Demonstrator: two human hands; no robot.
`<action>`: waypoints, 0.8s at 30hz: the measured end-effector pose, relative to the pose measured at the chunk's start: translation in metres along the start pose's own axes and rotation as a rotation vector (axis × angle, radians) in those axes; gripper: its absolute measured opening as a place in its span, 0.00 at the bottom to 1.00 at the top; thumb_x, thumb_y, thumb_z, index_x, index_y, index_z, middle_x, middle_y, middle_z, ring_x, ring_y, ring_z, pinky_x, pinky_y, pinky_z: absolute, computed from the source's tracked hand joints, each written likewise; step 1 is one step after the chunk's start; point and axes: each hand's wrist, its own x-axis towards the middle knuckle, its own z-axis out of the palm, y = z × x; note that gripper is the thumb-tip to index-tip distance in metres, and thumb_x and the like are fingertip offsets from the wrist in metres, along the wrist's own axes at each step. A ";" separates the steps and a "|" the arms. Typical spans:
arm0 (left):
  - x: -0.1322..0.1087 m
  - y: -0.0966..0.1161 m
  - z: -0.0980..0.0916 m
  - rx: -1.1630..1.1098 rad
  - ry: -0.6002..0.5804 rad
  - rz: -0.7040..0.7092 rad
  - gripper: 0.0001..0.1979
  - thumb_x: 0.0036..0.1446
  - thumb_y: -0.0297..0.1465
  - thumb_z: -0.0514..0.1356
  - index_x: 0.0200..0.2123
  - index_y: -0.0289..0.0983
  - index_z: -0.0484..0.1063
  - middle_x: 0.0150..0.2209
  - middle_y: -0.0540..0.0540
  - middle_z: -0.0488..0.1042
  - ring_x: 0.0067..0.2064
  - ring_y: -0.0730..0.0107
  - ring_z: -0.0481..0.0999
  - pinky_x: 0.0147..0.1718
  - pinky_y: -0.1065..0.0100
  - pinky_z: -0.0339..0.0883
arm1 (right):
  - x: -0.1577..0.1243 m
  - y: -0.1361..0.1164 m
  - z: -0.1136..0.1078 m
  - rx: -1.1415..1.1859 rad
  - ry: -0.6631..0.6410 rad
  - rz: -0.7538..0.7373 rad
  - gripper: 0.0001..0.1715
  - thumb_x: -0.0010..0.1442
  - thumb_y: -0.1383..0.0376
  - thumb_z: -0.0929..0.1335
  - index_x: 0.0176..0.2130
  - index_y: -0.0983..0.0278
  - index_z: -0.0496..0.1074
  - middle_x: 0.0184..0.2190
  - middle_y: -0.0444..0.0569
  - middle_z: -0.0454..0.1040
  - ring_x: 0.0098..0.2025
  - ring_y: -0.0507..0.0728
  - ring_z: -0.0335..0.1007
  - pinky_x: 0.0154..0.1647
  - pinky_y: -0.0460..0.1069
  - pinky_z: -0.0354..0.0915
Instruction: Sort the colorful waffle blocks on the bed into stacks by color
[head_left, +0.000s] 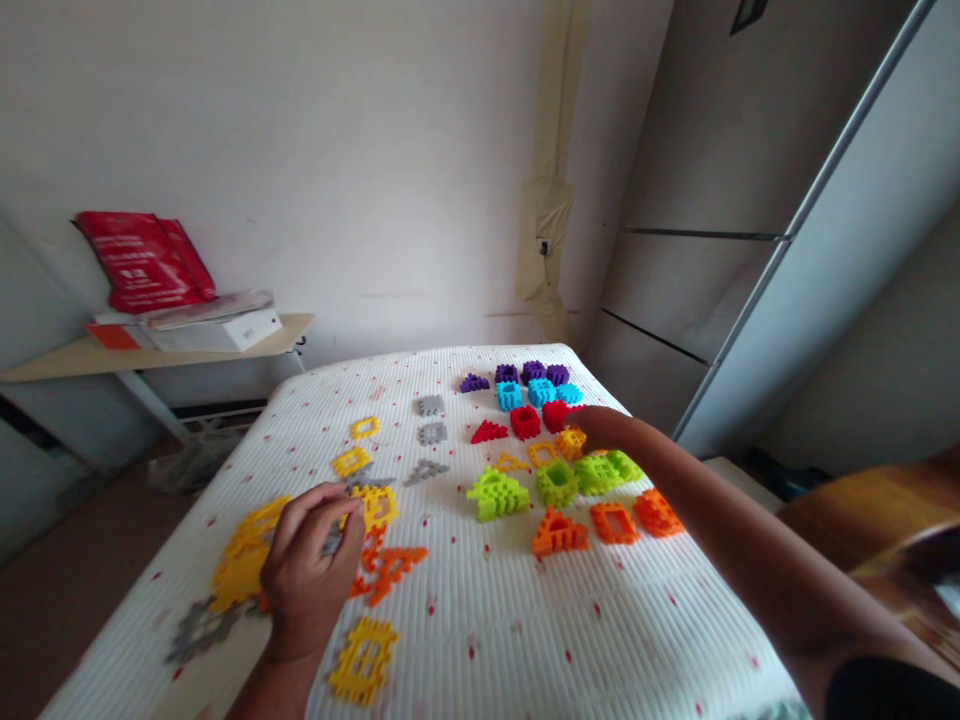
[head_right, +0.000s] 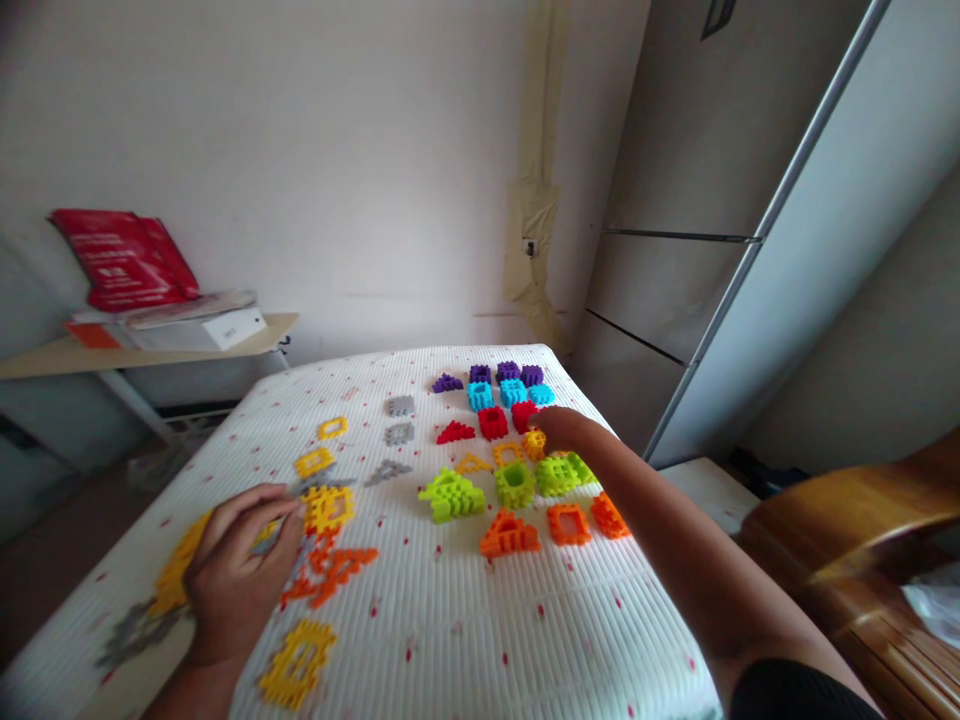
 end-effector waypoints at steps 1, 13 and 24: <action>0.000 0.000 0.000 -0.001 -0.001 0.000 0.04 0.50 0.25 0.61 0.31 0.37 0.72 0.37 0.45 0.72 0.37 0.68 0.74 0.40 0.65 0.69 | 0.000 -0.001 0.000 0.003 0.000 0.000 0.32 0.45 0.70 0.72 0.51 0.62 0.70 0.44 0.52 0.75 0.45 0.62 0.71 0.42 0.50 0.64; -0.003 -0.007 -0.001 -0.018 -0.035 -0.146 0.04 0.51 0.25 0.58 0.30 0.37 0.72 0.36 0.46 0.72 0.38 0.69 0.74 0.40 0.66 0.69 | 0.007 0.013 0.014 0.124 0.093 -0.078 0.32 0.40 0.73 0.71 0.48 0.61 0.72 0.41 0.50 0.77 0.42 0.63 0.73 0.42 0.52 0.67; 0.046 -0.076 0.018 0.448 -0.847 -0.611 0.15 0.54 0.33 0.52 0.42 0.41 0.74 0.45 0.45 0.76 0.47 0.63 0.73 0.45 0.66 0.64 | -0.022 -0.018 -0.020 0.265 0.197 -0.155 0.29 0.46 0.72 0.67 0.49 0.60 0.71 0.45 0.51 0.75 0.43 0.62 0.73 0.46 0.54 0.68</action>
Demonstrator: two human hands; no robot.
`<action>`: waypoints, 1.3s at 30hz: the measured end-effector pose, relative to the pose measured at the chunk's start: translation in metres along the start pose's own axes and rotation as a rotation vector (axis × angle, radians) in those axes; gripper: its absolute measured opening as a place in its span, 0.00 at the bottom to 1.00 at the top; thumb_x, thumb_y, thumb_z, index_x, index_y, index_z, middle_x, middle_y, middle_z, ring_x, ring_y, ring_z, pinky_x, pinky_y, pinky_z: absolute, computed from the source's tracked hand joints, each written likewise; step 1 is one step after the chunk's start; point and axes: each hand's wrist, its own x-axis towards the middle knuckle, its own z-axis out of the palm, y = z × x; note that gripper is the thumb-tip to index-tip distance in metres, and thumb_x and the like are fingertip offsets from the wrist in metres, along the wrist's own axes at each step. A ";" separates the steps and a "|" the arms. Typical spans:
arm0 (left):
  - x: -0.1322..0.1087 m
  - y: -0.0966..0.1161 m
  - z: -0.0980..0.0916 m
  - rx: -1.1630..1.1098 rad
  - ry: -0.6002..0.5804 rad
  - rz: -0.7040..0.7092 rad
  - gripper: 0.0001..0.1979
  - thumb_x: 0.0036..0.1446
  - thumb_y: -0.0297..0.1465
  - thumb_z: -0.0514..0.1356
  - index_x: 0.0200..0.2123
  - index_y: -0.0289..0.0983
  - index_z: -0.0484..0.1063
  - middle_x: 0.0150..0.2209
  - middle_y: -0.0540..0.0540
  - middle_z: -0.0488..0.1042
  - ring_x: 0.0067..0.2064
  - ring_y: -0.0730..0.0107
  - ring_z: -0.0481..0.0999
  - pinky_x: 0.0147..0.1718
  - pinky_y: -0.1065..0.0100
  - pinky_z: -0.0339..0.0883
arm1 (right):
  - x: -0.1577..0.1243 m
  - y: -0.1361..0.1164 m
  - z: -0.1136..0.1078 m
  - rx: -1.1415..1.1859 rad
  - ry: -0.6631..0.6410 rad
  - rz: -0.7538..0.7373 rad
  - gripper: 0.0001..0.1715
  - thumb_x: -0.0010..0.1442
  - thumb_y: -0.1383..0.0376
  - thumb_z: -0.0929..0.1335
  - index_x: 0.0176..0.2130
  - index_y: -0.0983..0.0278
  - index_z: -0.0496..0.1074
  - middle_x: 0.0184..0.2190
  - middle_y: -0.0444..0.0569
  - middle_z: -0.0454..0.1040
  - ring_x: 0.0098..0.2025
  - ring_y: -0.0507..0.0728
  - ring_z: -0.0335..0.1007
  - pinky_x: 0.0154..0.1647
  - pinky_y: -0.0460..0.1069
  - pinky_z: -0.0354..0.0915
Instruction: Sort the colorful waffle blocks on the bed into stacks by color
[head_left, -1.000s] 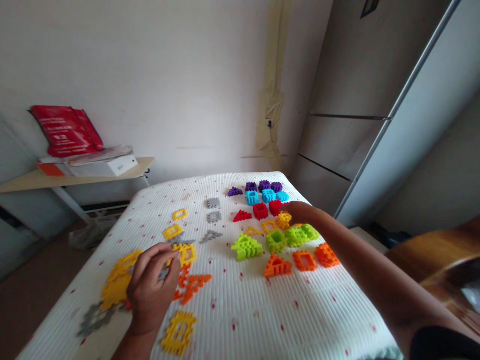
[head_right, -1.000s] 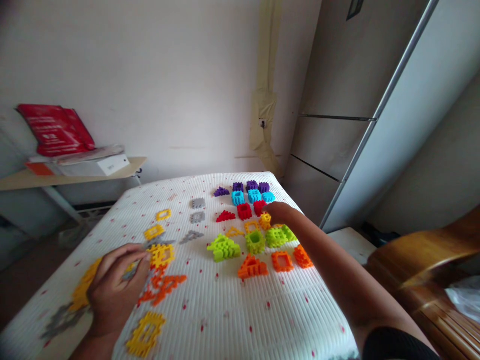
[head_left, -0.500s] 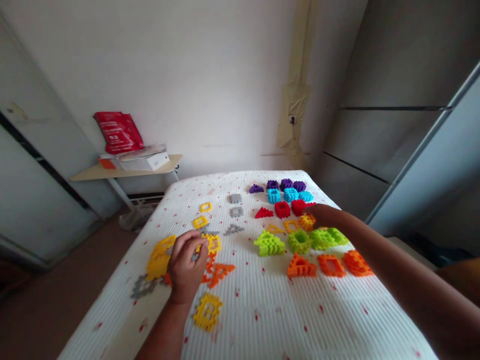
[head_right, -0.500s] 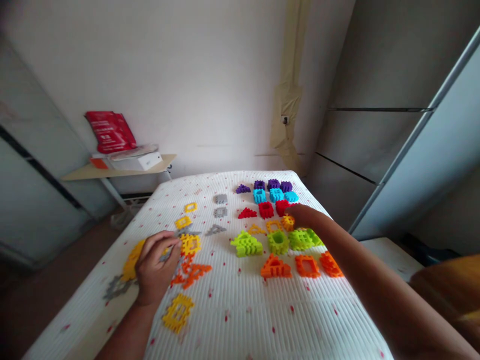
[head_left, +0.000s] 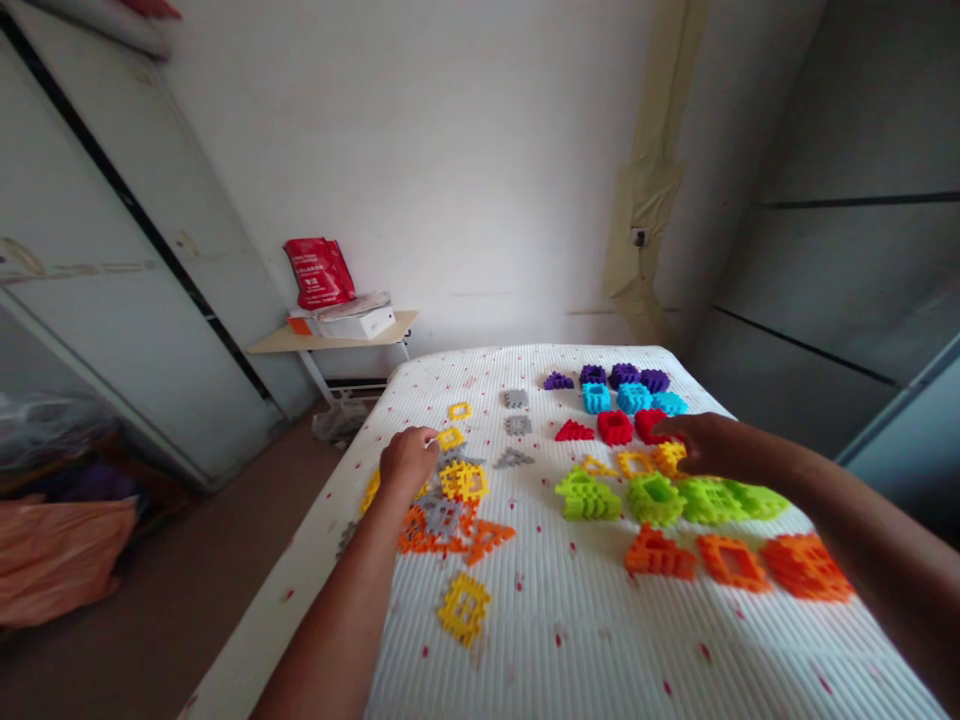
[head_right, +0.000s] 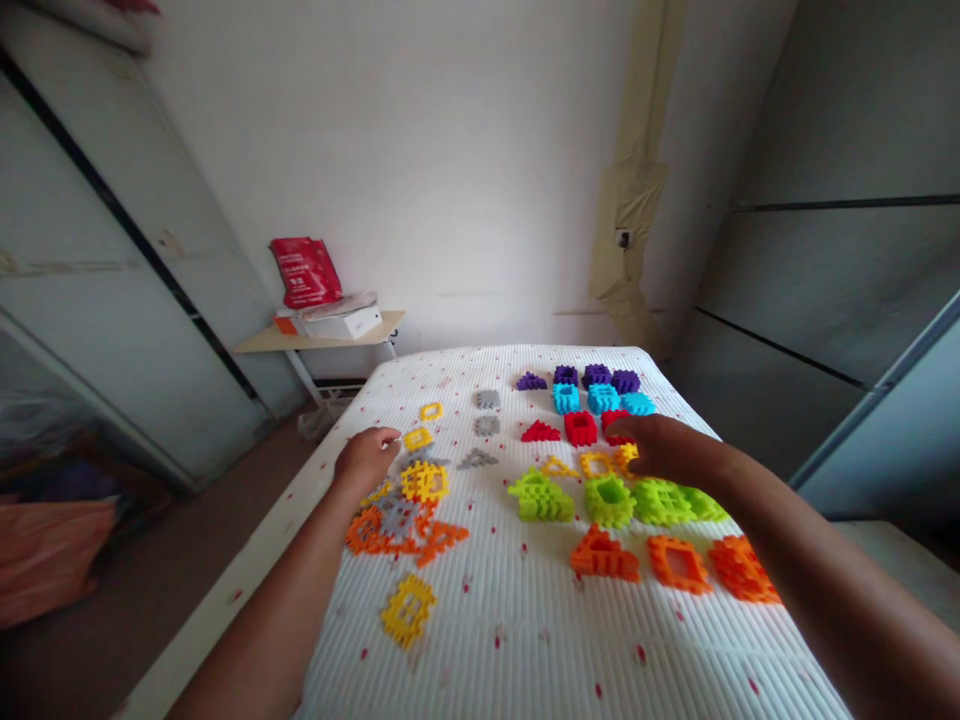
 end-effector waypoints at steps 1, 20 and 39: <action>0.009 0.002 0.002 0.024 -0.031 -0.019 0.15 0.53 0.34 0.53 0.43 0.41 0.74 0.46 0.44 0.75 0.48 0.61 0.73 0.45 0.65 0.64 | -0.002 -0.010 0.000 0.007 0.002 -0.027 0.28 0.46 0.72 0.67 0.49 0.60 0.71 0.45 0.50 0.75 0.44 0.61 0.73 0.46 0.54 0.67; 0.043 0.008 0.025 -0.234 0.053 -0.114 0.07 0.45 0.33 0.58 0.29 0.39 0.71 0.32 0.44 0.77 0.38 0.59 0.77 0.35 0.65 0.66 | -0.023 -0.069 -0.012 -0.018 0.003 -0.120 0.26 0.52 0.71 0.68 0.51 0.61 0.69 0.49 0.51 0.73 0.47 0.60 0.71 0.48 0.53 0.65; -0.096 0.062 0.041 -1.563 0.059 -0.222 0.16 0.36 0.35 0.68 0.31 0.34 0.73 0.23 0.52 0.71 0.23 0.80 0.65 0.23 0.76 0.60 | 0.013 -0.172 0.072 0.047 0.485 -0.433 0.26 0.55 0.68 0.68 0.54 0.65 0.65 0.53 0.56 0.68 0.50 0.62 0.64 0.48 0.57 0.65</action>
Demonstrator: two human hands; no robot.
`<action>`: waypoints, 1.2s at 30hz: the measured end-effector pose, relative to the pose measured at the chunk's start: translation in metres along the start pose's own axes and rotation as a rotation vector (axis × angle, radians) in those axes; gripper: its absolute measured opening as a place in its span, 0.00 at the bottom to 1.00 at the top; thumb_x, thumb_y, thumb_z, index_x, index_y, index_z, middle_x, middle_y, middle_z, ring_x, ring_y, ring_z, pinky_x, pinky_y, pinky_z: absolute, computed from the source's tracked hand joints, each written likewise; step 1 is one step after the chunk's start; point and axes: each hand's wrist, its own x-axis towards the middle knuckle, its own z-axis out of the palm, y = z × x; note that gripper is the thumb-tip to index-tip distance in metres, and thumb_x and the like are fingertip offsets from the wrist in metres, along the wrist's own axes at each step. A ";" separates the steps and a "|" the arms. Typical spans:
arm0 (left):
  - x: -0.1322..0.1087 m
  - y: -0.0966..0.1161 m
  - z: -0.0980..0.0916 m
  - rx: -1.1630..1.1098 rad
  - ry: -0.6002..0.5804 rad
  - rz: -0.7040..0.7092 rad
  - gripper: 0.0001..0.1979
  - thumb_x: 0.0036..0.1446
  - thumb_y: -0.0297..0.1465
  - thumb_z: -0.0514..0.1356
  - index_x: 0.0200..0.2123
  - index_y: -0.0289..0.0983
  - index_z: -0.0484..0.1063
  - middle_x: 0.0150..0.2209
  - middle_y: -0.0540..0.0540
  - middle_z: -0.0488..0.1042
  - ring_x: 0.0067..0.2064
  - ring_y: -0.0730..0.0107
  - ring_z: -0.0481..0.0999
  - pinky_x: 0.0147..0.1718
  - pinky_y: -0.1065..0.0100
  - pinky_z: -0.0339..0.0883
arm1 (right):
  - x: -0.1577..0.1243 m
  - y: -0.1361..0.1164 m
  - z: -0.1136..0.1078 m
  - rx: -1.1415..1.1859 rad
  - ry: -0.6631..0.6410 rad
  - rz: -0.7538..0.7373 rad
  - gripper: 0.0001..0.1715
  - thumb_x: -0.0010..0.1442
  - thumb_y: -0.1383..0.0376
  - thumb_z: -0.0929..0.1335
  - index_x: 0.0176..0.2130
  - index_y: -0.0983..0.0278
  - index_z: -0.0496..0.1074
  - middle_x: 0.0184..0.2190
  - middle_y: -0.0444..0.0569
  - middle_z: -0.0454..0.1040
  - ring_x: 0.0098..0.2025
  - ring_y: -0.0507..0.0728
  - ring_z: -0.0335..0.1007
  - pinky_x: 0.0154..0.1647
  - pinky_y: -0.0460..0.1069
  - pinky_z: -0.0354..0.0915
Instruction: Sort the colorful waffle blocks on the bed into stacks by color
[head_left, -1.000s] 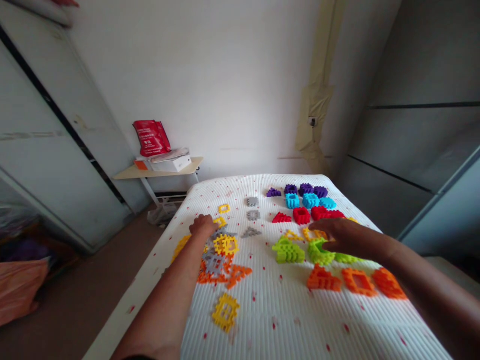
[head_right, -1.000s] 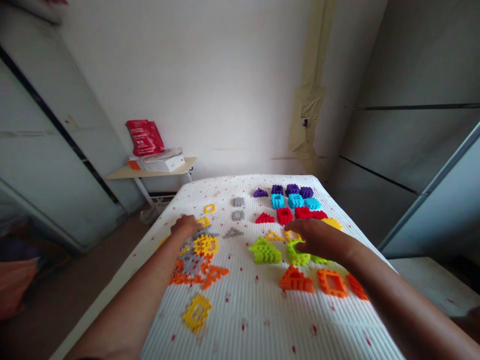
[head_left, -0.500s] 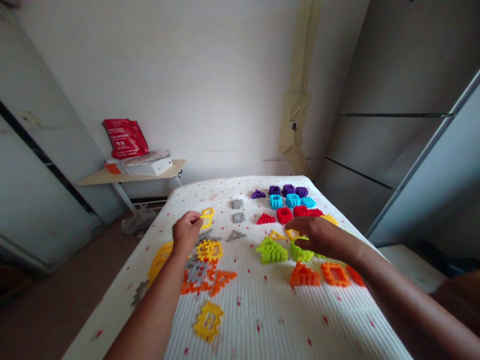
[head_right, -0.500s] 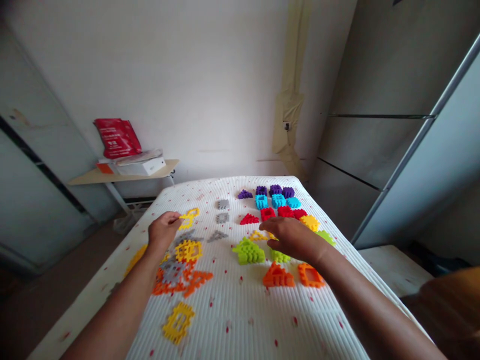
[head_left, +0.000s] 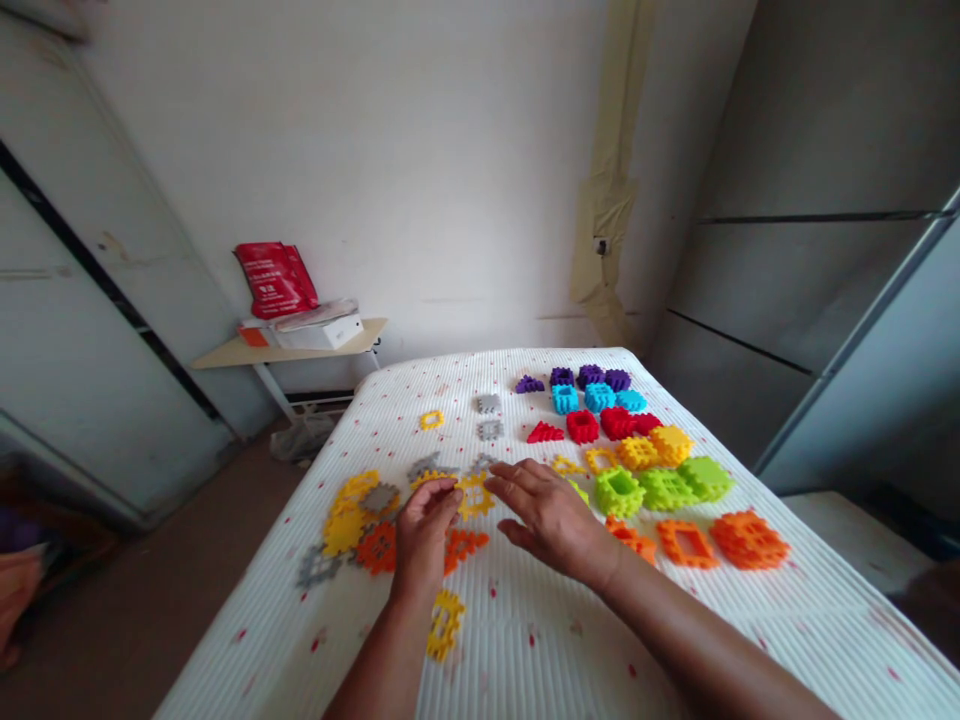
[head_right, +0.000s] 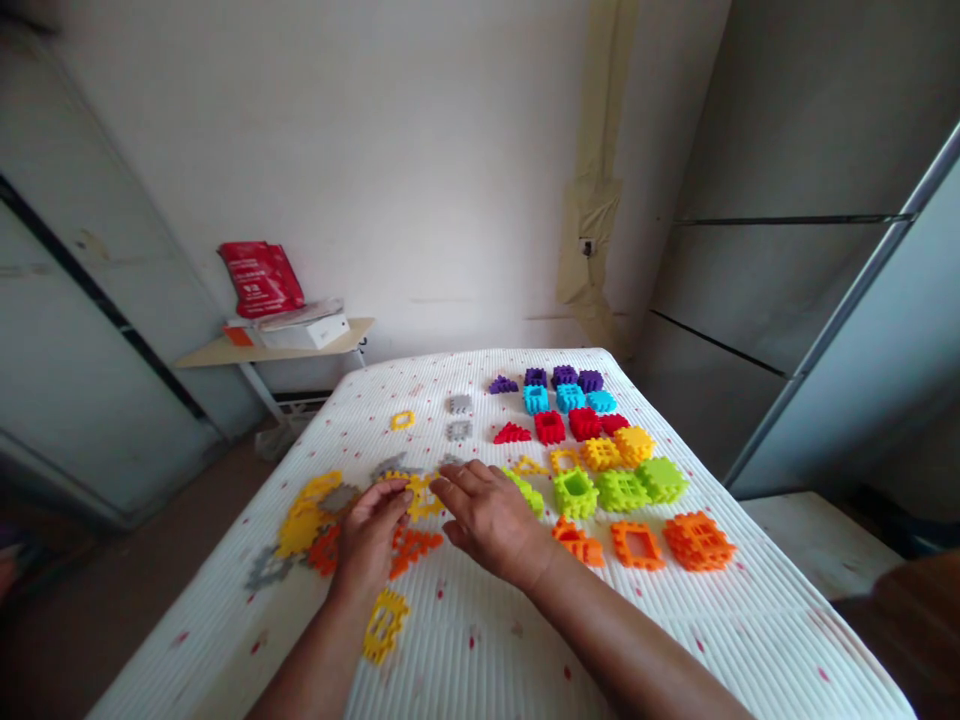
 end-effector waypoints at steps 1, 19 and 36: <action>-0.001 -0.001 0.000 -0.002 -0.004 -0.003 0.17 0.36 0.35 0.68 0.31 0.34 0.74 0.23 0.52 0.71 0.23 0.80 0.65 0.23 0.76 0.60 | 0.000 -0.002 0.004 -0.011 -0.005 -0.004 0.27 0.55 0.68 0.68 0.54 0.65 0.65 0.54 0.56 0.68 0.49 0.62 0.64 0.47 0.57 0.65; -0.010 -0.002 0.009 -0.002 -0.175 -0.036 0.22 0.39 0.34 0.69 0.40 0.36 0.70 0.25 0.53 0.72 0.25 0.77 0.69 0.26 0.75 0.62 | -0.006 -0.008 0.028 -0.129 0.028 -0.012 0.22 0.59 0.62 0.66 0.53 0.65 0.65 0.53 0.53 0.69 0.46 0.61 0.65 0.41 0.55 0.65; -0.007 -0.010 0.003 0.011 -0.225 -0.029 0.23 0.41 0.34 0.68 0.43 0.36 0.70 0.27 0.51 0.73 0.27 0.76 0.70 0.27 0.74 0.64 | -0.003 -0.010 0.032 -0.046 0.068 0.026 0.23 0.60 0.65 0.63 0.54 0.68 0.63 0.52 0.54 0.69 0.47 0.59 0.64 0.46 0.53 0.66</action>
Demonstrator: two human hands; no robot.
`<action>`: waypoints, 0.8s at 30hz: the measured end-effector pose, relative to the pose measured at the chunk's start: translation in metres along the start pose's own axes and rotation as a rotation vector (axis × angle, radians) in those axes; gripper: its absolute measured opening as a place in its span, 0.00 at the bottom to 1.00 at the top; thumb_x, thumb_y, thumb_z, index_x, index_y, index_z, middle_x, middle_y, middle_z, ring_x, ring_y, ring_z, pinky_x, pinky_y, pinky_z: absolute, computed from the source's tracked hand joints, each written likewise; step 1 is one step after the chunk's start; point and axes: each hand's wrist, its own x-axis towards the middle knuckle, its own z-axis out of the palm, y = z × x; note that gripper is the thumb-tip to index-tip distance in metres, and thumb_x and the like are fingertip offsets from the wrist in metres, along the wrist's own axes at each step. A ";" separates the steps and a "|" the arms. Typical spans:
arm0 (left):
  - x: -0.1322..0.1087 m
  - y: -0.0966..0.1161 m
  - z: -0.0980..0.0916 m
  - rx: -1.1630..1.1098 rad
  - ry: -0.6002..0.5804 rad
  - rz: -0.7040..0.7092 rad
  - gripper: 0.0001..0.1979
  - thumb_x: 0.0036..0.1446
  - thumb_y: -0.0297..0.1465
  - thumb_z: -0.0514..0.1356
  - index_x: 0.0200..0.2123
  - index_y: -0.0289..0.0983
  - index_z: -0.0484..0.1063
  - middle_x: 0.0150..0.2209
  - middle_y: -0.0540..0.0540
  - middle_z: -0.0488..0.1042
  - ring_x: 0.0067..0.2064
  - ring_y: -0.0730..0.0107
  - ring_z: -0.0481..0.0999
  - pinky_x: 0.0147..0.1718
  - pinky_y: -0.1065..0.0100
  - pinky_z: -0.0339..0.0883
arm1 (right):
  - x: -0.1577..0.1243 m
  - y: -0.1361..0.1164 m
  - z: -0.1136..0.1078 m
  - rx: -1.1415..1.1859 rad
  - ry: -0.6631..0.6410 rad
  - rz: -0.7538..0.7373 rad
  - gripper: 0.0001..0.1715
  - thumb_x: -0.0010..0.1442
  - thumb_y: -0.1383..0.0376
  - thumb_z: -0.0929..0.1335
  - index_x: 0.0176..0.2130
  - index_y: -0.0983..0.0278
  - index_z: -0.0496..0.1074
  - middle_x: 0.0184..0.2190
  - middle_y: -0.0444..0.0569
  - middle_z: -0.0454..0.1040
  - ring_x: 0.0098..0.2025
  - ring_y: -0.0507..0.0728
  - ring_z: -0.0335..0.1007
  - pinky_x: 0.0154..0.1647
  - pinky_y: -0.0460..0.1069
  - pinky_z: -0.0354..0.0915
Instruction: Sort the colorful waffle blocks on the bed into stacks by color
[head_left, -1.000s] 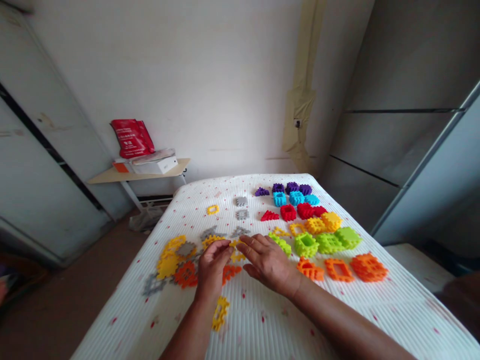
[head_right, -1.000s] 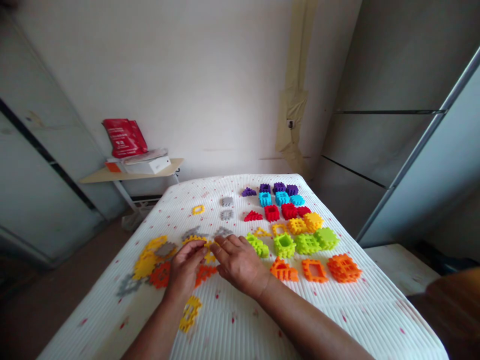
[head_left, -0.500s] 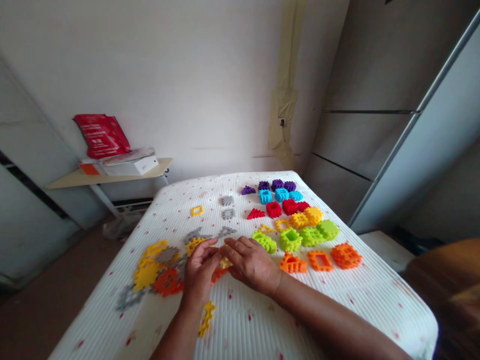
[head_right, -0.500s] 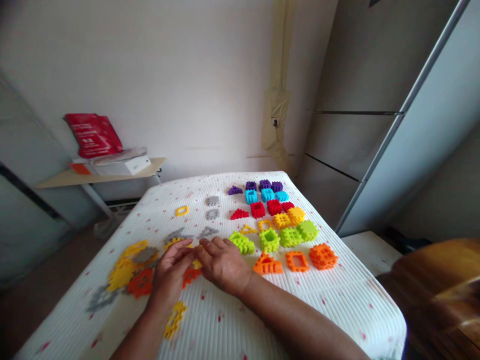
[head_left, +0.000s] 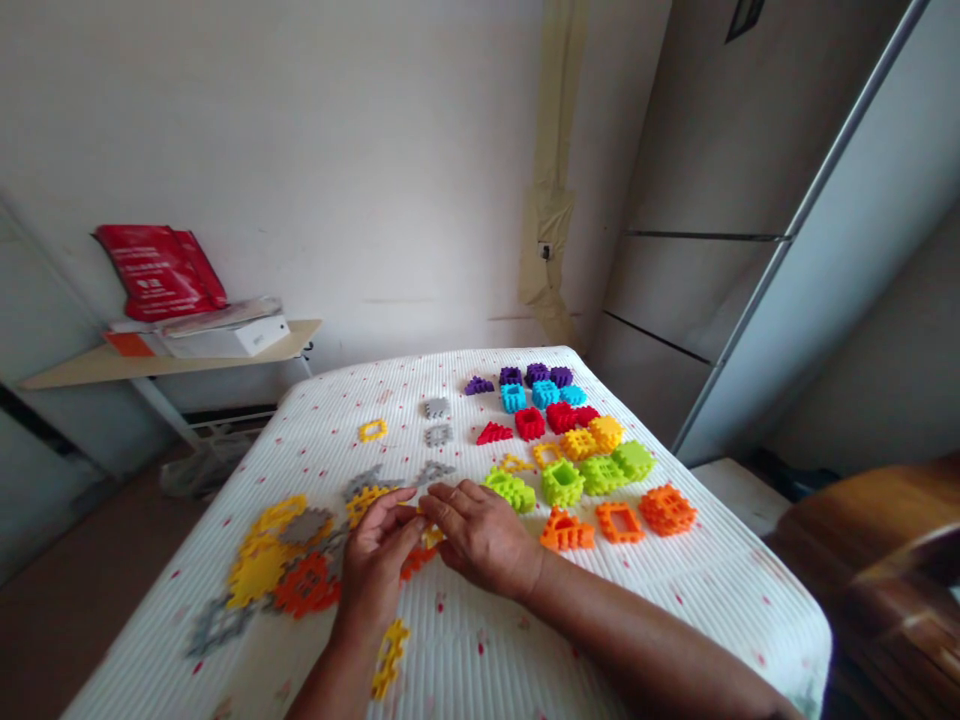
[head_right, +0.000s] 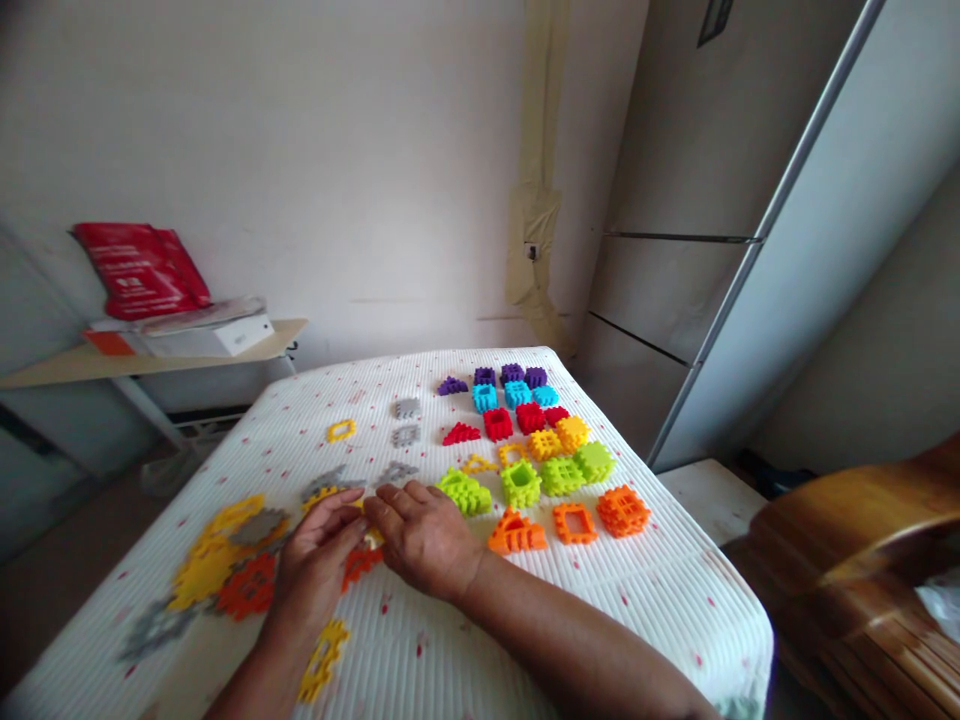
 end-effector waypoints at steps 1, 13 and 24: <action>0.000 0.000 0.000 -0.003 -0.001 -0.004 0.23 0.41 0.34 0.68 0.43 0.36 0.70 0.27 0.52 0.73 0.26 0.76 0.70 0.27 0.74 0.64 | 0.000 0.000 0.000 0.000 -0.003 0.001 0.23 0.60 0.65 0.63 0.55 0.67 0.63 0.52 0.54 0.69 0.47 0.59 0.64 0.46 0.54 0.66; -0.005 0.014 0.007 -0.088 0.032 -0.048 0.23 0.33 0.31 0.69 0.38 0.34 0.72 0.27 0.50 0.73 0.27 0.75 0.70 0.27 0.73 0.65 | -0.003 0.003 0.000 -0.005 0.005 0.024 0.27 0.59 0.63 0.64 0.57 0.67 0.61 0.53 0.54 0.68 0.48 0.61 0.63 0.47 0.55 0.66; -0.004 0.011 0.005 -0.092 0.027 -0.051 0.21 0.34 0.33 0.69 0.35 0.34 0.73 0.26 0.49 0.74 0.25 0.74 0.69 0.25 0.72 0.64 | -0.001 0.004 -0.012 0.085 -0.053 0.031 0.28 0.56 0.66 0.65 0.56 0.66 0.61 0.53 0.55 0.68 0.49 0.60 0.63 0.49 0.55 0.64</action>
